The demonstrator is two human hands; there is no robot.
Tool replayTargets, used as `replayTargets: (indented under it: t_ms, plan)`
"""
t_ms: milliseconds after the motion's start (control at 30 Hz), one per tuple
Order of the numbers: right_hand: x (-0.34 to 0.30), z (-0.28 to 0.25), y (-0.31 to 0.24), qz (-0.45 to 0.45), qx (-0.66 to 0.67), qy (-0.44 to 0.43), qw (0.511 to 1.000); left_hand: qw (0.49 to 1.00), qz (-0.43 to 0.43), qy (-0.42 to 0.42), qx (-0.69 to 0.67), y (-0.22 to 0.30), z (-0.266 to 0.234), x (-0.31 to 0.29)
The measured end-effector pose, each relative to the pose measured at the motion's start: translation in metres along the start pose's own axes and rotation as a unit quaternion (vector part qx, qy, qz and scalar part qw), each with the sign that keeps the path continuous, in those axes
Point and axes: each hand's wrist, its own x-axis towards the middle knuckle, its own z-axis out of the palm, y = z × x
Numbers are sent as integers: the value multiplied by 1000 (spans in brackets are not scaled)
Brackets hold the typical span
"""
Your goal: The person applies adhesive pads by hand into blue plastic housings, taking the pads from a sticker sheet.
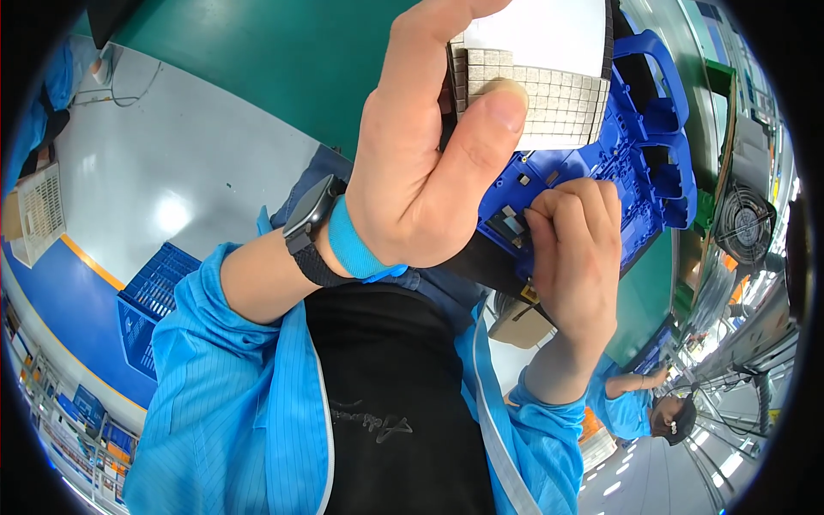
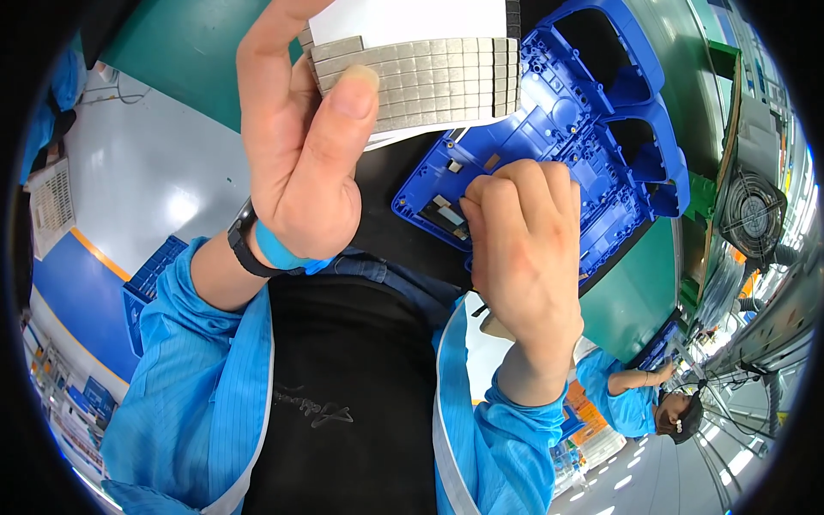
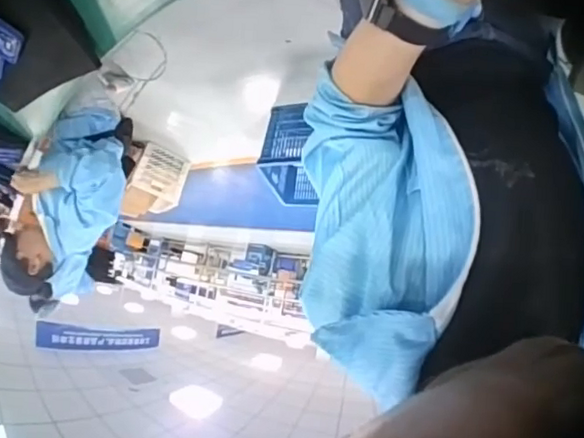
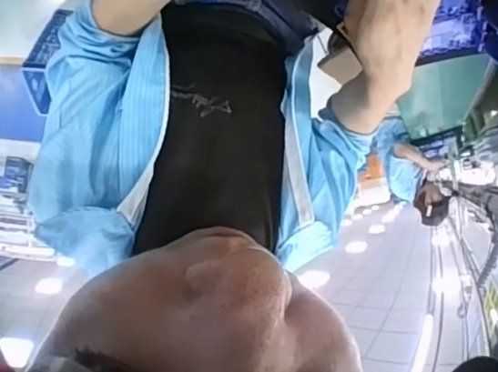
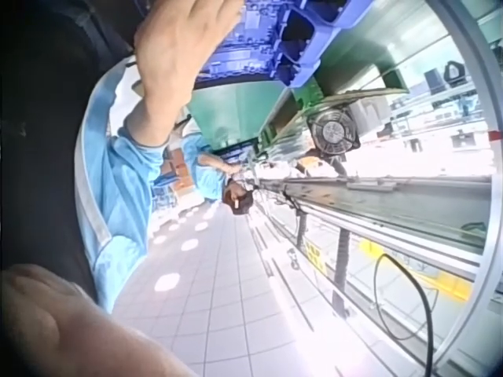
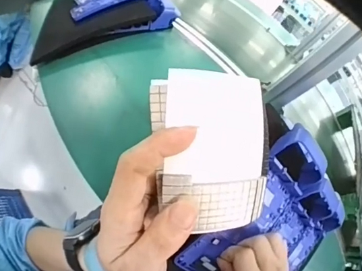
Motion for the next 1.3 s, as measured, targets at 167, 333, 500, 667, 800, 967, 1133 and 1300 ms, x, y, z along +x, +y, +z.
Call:
replayTargets:
  t_ms: [167, 333, 500, 667, 800, 967, 1133, 1300]
  plan:
    - [0, 2, -1, 4, -1, -3, 1000, 1000, -1, -6, 0, -1, -1, -1]
    - [-16, 5, 0, 64, 37, 30, 997, 1000, 9, -18, 9, 2, -5, 4]
    - [-77, 4, 38, 217, 66, 320, 920, 998, 39, -47, 4, 14, -20, 17]
    - [-151, 23, 74, 490, 108, 305, 810, 983, -112, -140, 33, 45, -18, 21]
    - [-134, 35, 42, 465, 180, 357, 790, 981, -124, -148, -5, 69, -13, 17]
    - [-142, 13, 47, 422, 296, 448, 730, 974, -178, -136, -15, 94, -13, 28]
    - [-170, -12, 60, 349, 431, 455, 697, 955, -215, -116, -168, 113, -7, 44]
    - [-226, -41, 79, 355, 415, 474, 690, 923, -241, -202, -223, 141, 20, 19]
